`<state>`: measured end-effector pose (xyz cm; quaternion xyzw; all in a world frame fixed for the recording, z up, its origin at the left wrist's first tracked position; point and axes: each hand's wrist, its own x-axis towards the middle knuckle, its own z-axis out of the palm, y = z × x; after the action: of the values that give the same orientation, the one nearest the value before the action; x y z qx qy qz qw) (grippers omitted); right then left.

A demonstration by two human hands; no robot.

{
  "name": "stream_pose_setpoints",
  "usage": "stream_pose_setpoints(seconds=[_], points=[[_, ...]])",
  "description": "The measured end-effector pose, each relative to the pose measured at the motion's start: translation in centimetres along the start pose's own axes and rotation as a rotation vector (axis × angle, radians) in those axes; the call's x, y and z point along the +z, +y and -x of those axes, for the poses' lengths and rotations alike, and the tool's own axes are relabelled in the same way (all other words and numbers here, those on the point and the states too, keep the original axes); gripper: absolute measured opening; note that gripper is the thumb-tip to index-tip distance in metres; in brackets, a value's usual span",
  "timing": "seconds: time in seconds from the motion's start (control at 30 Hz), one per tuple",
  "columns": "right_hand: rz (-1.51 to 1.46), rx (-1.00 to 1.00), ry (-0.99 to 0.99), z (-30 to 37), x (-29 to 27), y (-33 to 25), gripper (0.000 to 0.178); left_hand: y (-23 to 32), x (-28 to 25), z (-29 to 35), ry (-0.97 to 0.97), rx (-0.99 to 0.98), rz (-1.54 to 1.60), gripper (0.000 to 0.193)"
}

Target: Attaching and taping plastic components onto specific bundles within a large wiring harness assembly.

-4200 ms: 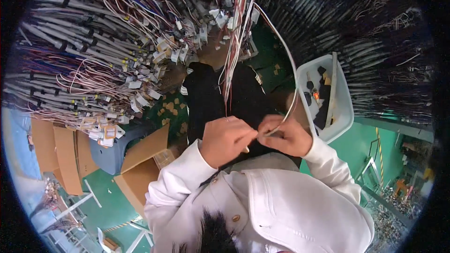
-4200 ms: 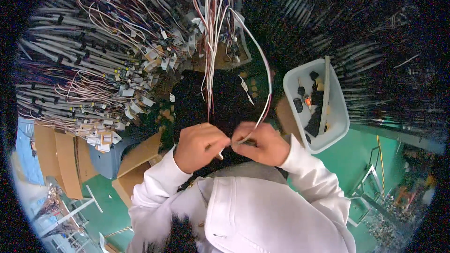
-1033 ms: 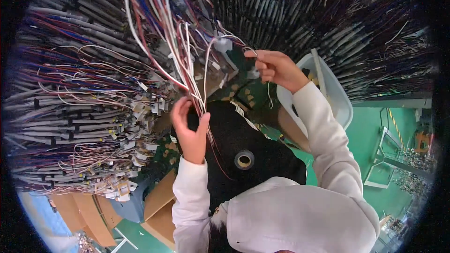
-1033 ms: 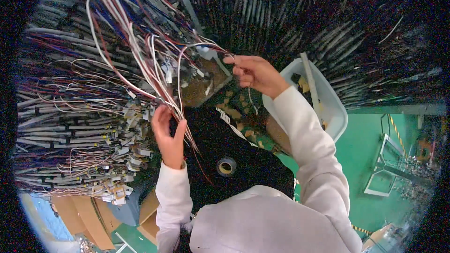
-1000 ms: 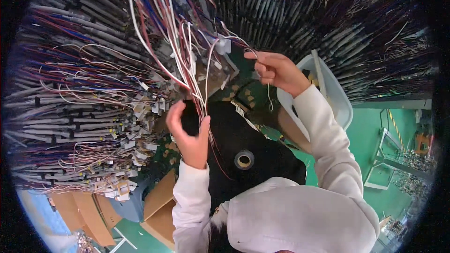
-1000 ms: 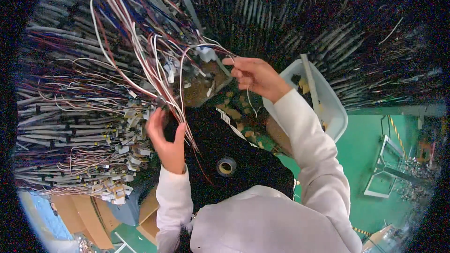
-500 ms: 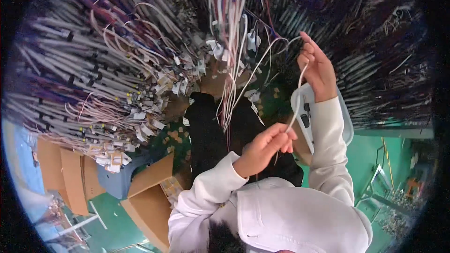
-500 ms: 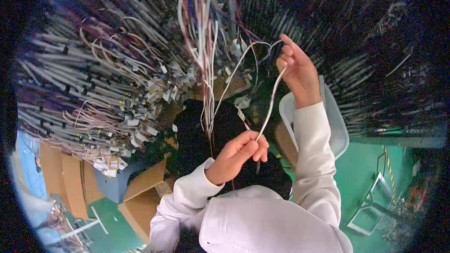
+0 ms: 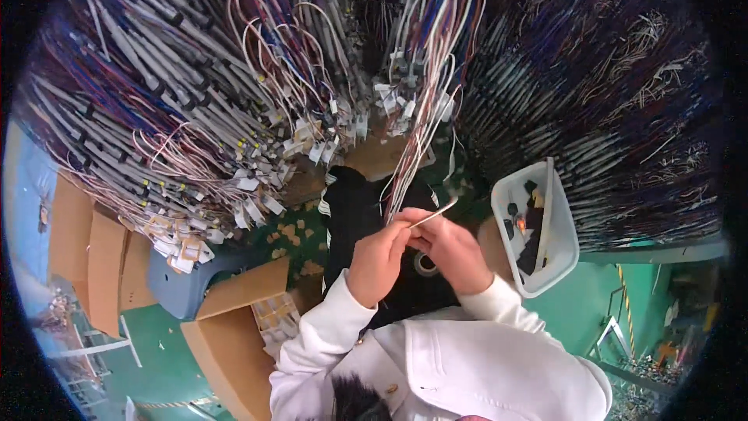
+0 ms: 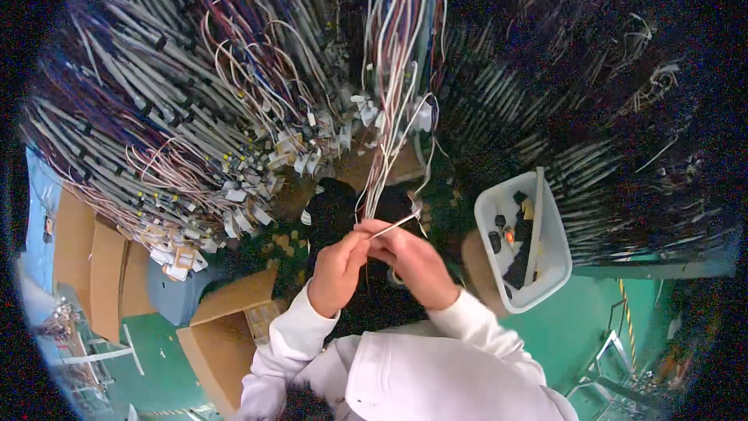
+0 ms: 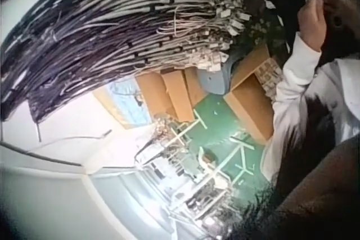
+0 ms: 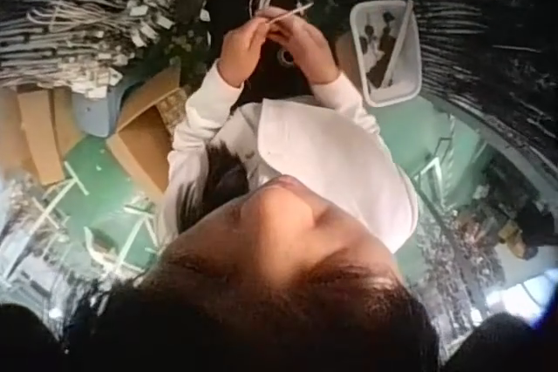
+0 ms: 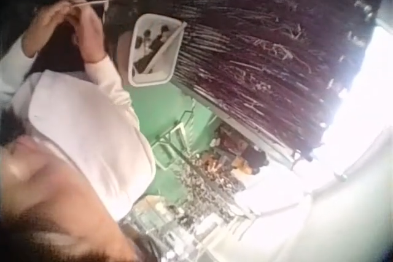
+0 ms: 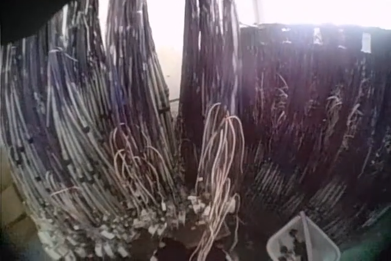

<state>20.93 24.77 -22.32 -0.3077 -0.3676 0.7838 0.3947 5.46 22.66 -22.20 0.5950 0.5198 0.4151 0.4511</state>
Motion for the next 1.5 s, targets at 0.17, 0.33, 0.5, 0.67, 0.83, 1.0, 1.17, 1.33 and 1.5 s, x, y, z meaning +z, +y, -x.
stream_pose_setpoints(seconds=[0.17, 0.33, 0.5, 0.67, 0.83, 1.0, 1.17, 1.33, 1.5], points=[[0.345, -0.263, 0.137, -0.3, 0.4, -0.2, 0.025, 0.4, -0.8, 1.2, 0.027, 0.112, -0.168, 0.014], [0.178, -0.404, 0.384, -1.0, -0.2, -1.0, 0.019, -2.6, -3.1, 4.1, 0.025, 0.031, -0.130, 0.018], [0.981, -0.455, 0.098, 1.4, 4.8, 3.6, 0.024, -2.1, -1.2, 5.6, 0.161, 0.055, 0.150, 0.014], [1.088, -0.328, -0.058, -0.2, 6.4, 5.0, 0.019, -5.3, -4.3, 9.3, 0.090, -0.044, 0.343, 0.020], [0.756, -0.141, 0.281, -1.1, 5.8, 5.4, 0.023, -15.5, -14.3, 18.5, 0.707, -0.360, 0.703, 0.037], [0.548, 0.082, 0.166, -3.7, 7.4, 5.4, 0.021, -57.4, -11.9, 48.4, 1.677, -0.453, 1.077, 0.021], [0.682, 0.264, 0.204, -5.0, 8.9, 7.1, 0.017, -67.3, -4.7, 39.9, 1.558, -0.619, 1.239, 0.023], [0.689, 0.415, 0.320, -6.5, 8.9, 7.0, 0.022, -66.5, -2.5, 35.3, 1.478, -0.702, 1.276, 0.025], [0.761, 0.381, 0.355, -7.9, 8.7, 7.6, 0.030, -59.2, -0.2, 34.4, 1.449, -0.804, 1.287, 0.028]])
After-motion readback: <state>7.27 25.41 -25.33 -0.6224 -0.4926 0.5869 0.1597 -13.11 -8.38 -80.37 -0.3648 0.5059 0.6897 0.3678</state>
